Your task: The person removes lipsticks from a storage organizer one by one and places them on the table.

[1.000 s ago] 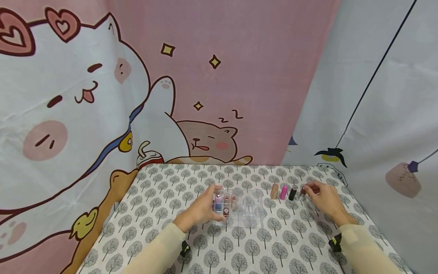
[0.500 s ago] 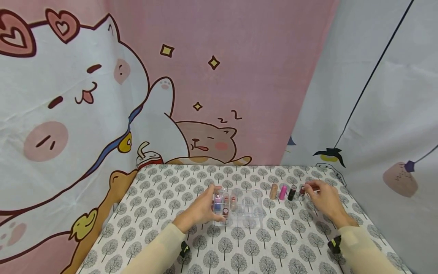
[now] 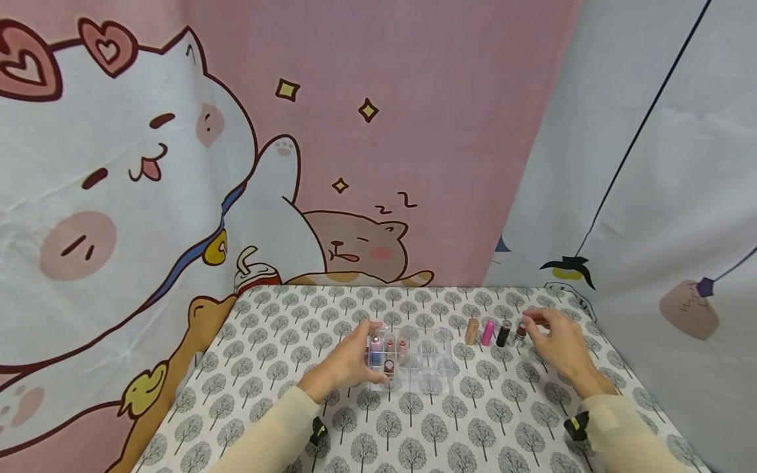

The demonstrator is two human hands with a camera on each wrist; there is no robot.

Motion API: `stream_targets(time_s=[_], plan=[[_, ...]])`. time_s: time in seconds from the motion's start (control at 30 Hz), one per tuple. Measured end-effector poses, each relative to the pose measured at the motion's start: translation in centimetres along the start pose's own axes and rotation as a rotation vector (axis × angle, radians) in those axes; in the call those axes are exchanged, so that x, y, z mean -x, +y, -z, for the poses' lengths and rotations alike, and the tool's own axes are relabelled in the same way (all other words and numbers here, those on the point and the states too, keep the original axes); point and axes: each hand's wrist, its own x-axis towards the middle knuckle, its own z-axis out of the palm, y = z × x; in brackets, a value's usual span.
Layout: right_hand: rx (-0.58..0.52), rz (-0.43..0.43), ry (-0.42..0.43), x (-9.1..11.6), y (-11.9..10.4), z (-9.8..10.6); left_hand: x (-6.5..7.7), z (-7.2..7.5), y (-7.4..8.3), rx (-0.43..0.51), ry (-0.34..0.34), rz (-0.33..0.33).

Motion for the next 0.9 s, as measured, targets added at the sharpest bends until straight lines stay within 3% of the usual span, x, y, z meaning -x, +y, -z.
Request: stream_targets(time_s=[0.9], plan=[[-0.026,0.112,0.049,0.0,-3.8,0.0,0.0,0.0,-0.2,0.011,-0.004,-0.025]])
